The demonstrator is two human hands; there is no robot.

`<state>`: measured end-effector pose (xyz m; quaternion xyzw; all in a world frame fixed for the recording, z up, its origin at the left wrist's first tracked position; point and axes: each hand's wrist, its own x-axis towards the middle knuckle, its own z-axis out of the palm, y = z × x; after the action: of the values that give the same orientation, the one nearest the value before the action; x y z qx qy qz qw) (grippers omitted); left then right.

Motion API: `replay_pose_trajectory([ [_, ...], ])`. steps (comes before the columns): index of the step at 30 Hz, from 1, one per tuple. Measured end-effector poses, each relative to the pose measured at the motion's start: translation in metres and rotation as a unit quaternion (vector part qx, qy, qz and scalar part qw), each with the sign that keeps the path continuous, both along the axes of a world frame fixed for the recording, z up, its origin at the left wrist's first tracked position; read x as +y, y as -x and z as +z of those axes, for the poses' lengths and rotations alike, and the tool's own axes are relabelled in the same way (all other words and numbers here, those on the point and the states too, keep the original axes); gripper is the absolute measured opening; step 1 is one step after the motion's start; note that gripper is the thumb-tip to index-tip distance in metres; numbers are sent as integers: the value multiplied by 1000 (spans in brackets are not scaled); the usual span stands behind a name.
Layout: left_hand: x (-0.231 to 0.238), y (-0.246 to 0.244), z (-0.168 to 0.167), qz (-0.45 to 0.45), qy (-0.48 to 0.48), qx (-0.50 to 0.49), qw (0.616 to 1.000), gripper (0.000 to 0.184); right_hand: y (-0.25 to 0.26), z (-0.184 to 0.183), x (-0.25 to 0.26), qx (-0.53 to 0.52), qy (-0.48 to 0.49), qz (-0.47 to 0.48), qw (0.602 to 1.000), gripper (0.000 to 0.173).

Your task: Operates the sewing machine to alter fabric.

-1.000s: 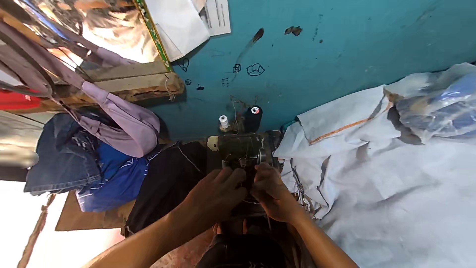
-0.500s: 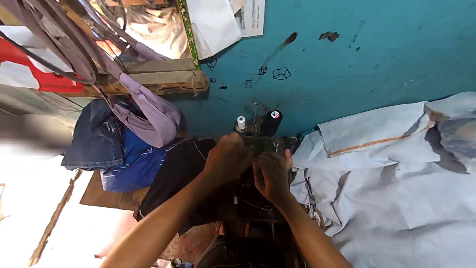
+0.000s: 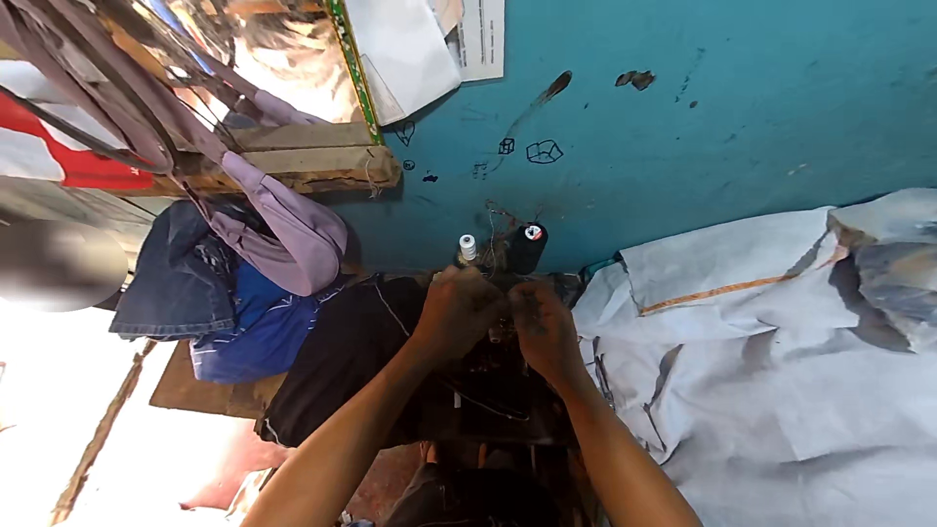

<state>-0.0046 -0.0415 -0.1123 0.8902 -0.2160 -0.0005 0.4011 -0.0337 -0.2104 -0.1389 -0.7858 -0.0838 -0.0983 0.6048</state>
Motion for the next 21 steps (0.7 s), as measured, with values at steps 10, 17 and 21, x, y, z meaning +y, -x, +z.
replay_pose_trajectory([
  [10, 55, -5, 2, 55, 299, -20, 952, 7, -12, 12, 3, -207, 72, -33, 975, 25],
  [17, 61, -1, 19, 36, 255, -118, 959, 9, -46, 46, 31, -196, 94, 130, 967, 21],
  [21, 61, 0, 16, 31, 334, -85, 938, 12, -66, 30, -10, -150, 222, 174, 948, 38],
])
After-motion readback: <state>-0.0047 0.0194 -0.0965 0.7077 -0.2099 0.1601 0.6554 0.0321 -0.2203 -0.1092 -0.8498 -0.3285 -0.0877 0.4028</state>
